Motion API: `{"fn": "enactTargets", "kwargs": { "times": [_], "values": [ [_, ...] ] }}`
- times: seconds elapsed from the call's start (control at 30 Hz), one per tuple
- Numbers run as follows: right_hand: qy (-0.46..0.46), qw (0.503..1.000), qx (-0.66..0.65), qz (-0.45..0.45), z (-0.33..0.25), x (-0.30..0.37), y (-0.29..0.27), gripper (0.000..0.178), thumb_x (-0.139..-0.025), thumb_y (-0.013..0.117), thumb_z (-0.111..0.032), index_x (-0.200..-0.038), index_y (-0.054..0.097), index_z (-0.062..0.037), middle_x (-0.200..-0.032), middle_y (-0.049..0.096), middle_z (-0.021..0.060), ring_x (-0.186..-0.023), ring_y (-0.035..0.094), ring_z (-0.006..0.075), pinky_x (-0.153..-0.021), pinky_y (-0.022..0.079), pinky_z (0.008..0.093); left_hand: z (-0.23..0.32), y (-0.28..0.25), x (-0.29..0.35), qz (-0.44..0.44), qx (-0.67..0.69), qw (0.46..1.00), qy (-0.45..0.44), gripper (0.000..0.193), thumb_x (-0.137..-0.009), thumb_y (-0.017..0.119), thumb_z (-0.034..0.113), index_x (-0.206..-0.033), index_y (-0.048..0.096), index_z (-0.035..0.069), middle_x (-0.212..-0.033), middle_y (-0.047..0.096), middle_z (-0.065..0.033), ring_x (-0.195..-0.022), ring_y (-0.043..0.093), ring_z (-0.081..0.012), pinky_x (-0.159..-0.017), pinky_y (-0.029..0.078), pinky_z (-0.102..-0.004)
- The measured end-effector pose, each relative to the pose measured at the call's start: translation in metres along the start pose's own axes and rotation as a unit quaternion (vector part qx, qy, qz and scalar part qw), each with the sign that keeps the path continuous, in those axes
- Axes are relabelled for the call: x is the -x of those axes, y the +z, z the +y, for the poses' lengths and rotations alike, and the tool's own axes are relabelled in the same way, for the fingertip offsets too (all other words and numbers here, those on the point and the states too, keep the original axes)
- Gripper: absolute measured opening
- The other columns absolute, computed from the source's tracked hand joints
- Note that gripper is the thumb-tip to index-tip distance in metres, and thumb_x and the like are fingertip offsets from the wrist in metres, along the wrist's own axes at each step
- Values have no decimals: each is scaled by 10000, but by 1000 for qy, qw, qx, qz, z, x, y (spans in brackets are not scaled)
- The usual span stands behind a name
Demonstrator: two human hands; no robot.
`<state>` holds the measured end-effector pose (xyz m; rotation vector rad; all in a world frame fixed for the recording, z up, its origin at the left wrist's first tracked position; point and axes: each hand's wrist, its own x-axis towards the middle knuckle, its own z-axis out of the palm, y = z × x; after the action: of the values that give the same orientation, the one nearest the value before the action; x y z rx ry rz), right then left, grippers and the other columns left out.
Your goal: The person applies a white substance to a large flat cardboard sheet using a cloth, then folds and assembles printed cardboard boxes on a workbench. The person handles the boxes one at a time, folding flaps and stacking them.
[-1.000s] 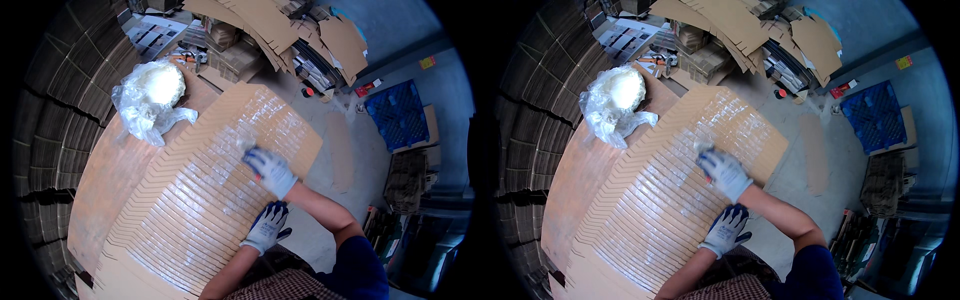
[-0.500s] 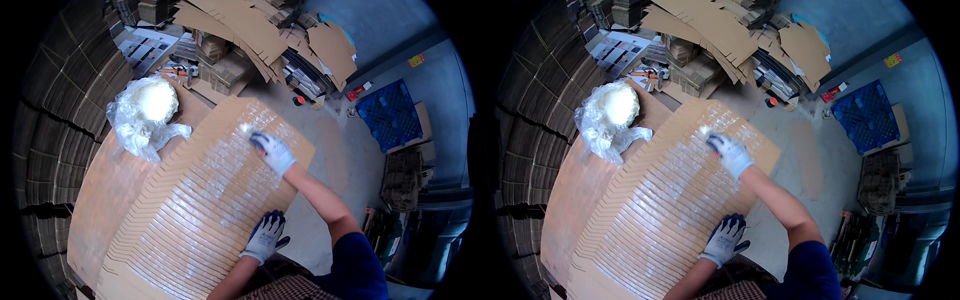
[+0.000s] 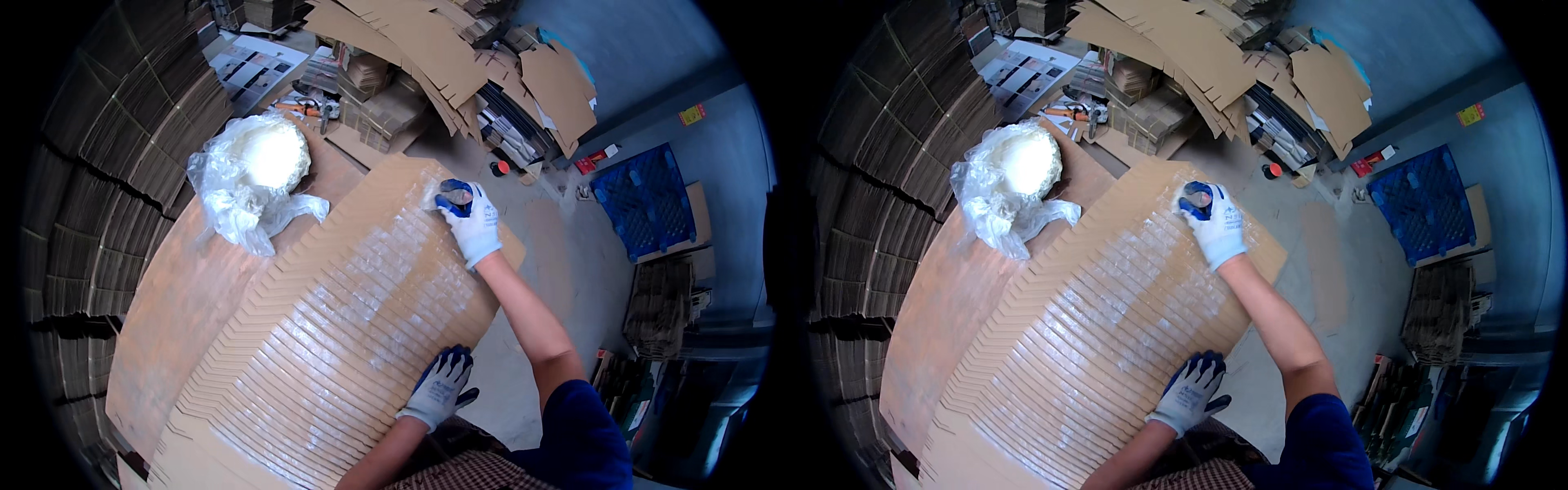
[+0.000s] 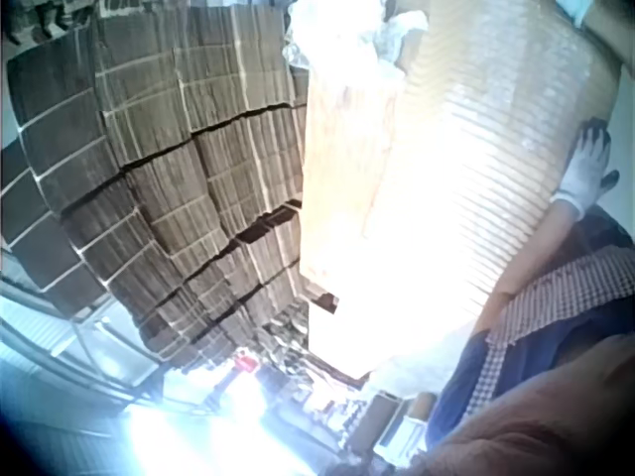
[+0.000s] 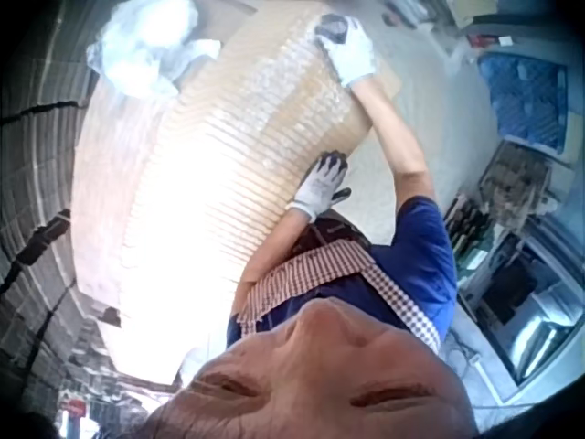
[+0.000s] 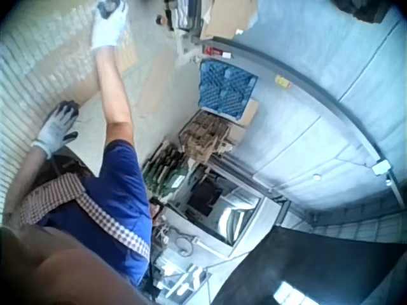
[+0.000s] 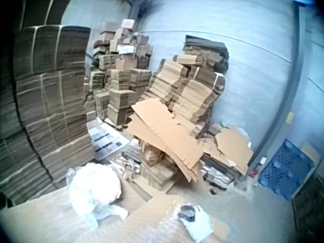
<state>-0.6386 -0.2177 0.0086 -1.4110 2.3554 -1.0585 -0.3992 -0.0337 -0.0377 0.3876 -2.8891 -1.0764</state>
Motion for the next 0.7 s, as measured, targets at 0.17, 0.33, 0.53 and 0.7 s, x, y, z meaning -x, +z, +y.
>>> {"fn": "enactTargets", "kwargs": {
  "times": [0.17, 0.33, 0.53, 0.7],
  "values": [
    [37, 977, -208, 21, -20, 24, 46, 414, -780, 854, -243, -1063, 640, -30, -1029, 689, 146, -906, 676, 329, -834, 546, 385, 1, -3, -3, -3, 10, 1000, 12, 751, -991, 436, 576, -1443, 436, -24, -1503, 426, -223, -1402, 382, -368, -1223, 217, -466],
    [0, 998, -42, 53, -36, 9, 49, 334, -801, 845, -270, -990, 659, -67, -967, 656, 137, -869, 661, 336, -795, 540, 403, 0, 0, -1, -4, -2, 1000, 1, 736, -1004, 410, 571, -1452, 438, -13, -1494, 438, -224, -1397, 388, -377, -1221, 219, -466],
    [-40, 999, -16, 17, -37, 19, 57, 338, -813, 828, -282, -1000, 641, -72, -980, 648, 143, -881, 664, 334, -774, 542, 414, 1, -2, -3, -12, -1, 1000, 2, 720, -1009, 408, 559, -1447, 442, -12, -1501, 435, -219, -1397, 391, -376, -1219, 225, -460],
    [23, 999, -3, 35, -38, 2, 32, 289, -830, 788, -217, -1014, 615, -77, -1022, 629, 150, -892, 661, 366, -782, 542, 454, 0, -2, -2, 1, -3, 1000, 0, 716, -1004, 416, 564, -1442, 455, 0, -1496, 439, -217, -1395, 392, -374, -1218, 228, -464]
  ]
}}
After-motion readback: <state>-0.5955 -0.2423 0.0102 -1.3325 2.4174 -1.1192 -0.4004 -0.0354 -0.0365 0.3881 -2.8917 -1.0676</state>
